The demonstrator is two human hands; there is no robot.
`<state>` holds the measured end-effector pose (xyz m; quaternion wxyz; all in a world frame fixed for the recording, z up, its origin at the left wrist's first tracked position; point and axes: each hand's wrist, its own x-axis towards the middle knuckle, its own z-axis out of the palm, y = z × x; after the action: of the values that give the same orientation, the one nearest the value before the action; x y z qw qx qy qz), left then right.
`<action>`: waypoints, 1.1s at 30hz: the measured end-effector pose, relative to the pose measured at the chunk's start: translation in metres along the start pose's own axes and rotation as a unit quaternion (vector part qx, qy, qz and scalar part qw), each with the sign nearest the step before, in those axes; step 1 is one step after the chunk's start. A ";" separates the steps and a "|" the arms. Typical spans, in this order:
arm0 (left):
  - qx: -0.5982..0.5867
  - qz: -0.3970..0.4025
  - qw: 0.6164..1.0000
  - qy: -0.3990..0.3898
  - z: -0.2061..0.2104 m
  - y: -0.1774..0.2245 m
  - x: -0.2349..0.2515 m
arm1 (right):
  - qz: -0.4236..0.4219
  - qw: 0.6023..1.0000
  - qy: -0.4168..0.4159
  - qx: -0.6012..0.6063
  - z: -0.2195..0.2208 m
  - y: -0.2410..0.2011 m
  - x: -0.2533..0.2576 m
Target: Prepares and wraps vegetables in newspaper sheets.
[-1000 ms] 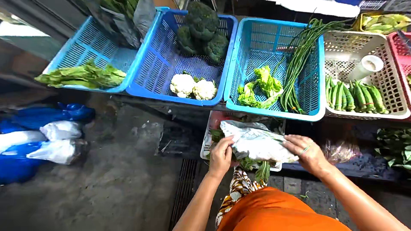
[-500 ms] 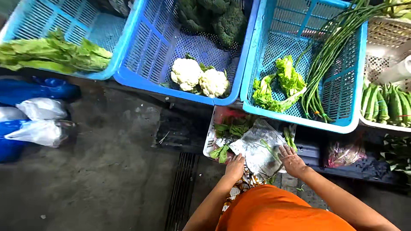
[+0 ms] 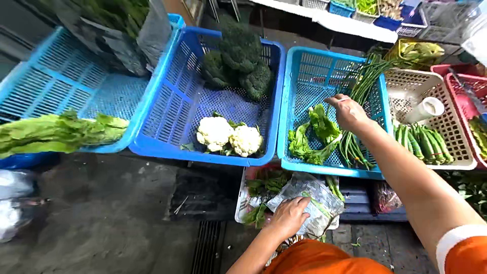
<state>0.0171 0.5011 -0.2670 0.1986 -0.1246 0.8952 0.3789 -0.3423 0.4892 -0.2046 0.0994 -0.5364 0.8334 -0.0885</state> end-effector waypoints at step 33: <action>0.005 0.219 0.932 0.288 -0.038 -0.023 -0.038 | -0.241 0.948 -0.110 -0.177 0.023 0.023 0.046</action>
<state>0.0493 0.4602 -0.2404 -0.1548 -0.0280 0.9209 0.3566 -0.3753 0.4555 -0.2361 0.0696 -0.7363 0.6657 0.0989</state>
